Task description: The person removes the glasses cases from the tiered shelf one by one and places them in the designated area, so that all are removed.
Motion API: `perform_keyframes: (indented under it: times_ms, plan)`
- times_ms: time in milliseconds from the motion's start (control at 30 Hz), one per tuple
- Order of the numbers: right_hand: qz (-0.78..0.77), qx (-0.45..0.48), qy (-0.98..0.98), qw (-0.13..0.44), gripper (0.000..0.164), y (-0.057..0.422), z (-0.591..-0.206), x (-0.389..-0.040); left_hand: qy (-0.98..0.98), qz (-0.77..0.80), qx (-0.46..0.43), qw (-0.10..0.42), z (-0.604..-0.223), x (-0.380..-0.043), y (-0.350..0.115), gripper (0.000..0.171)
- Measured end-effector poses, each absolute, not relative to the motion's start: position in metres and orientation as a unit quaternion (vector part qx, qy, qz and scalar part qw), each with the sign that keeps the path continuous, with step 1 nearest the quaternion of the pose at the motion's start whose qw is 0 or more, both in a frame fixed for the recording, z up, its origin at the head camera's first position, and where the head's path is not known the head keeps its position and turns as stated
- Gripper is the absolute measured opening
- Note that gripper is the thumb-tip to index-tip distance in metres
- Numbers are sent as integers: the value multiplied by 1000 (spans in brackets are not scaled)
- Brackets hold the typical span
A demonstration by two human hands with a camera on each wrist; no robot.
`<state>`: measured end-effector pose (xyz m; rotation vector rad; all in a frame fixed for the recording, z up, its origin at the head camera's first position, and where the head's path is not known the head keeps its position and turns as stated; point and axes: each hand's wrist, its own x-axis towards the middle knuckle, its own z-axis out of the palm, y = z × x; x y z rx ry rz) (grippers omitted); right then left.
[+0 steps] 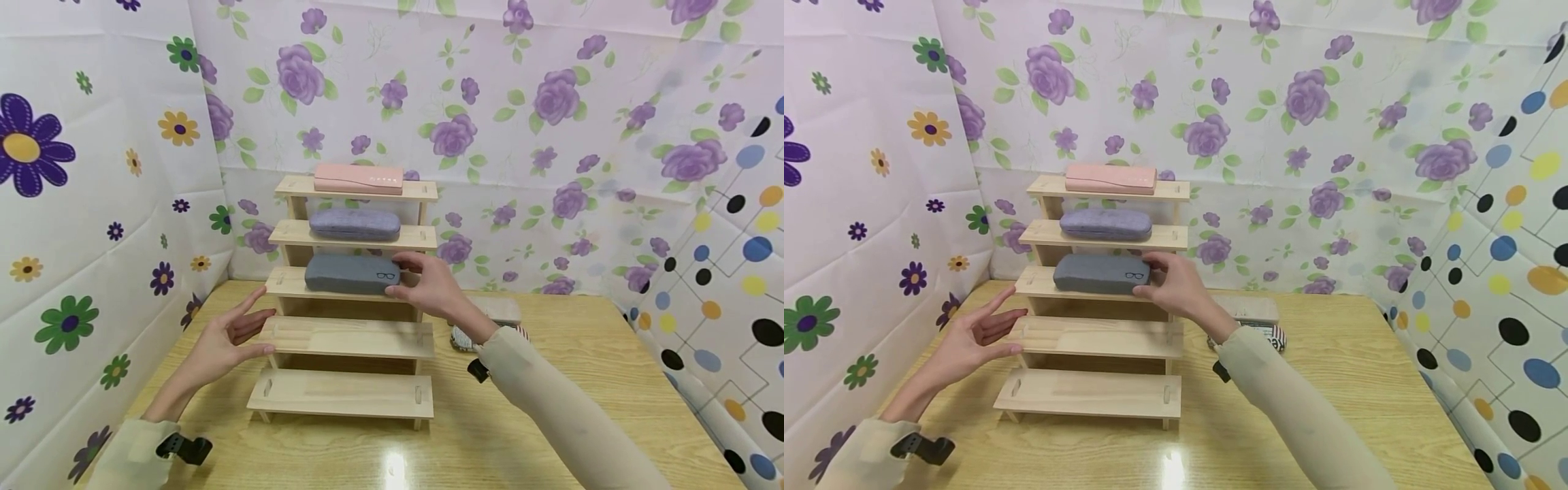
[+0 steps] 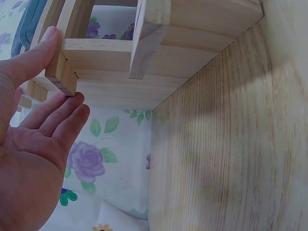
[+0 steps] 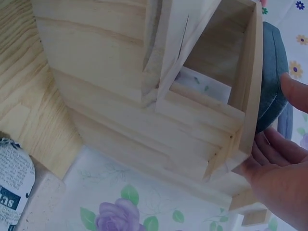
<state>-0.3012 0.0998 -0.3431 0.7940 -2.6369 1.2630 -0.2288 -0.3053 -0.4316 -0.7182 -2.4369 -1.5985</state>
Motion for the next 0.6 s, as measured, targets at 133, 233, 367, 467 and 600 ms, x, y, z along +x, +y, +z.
perform_keyframes:
  times_ms: [133, 233, 367, 467, 600]
  plan:
    - [403, 258, -876, 56, 64, 103, -341, -299, -812, -530, -235, 71, -432, -229, -306, 100]
    - [402, 258, -877, 50, 65, 101, -339, -300, -814, -526, -233, 72, -431, -229, -306, 100]
    - [422, 266, -866, 32, 64, 94, -339, -305, -815, -525, -233, 71, -431, -229, -306, 100]
    - [421, 273, -864, 34, 63, 90, -339, -308, -814, -527, -233, 71, -432, -229, -306, 100]
    - [408, 275, -870, 44, 63, 91, -339, -308, -811, -531, -235, 69, -432, -229, -306, 100]
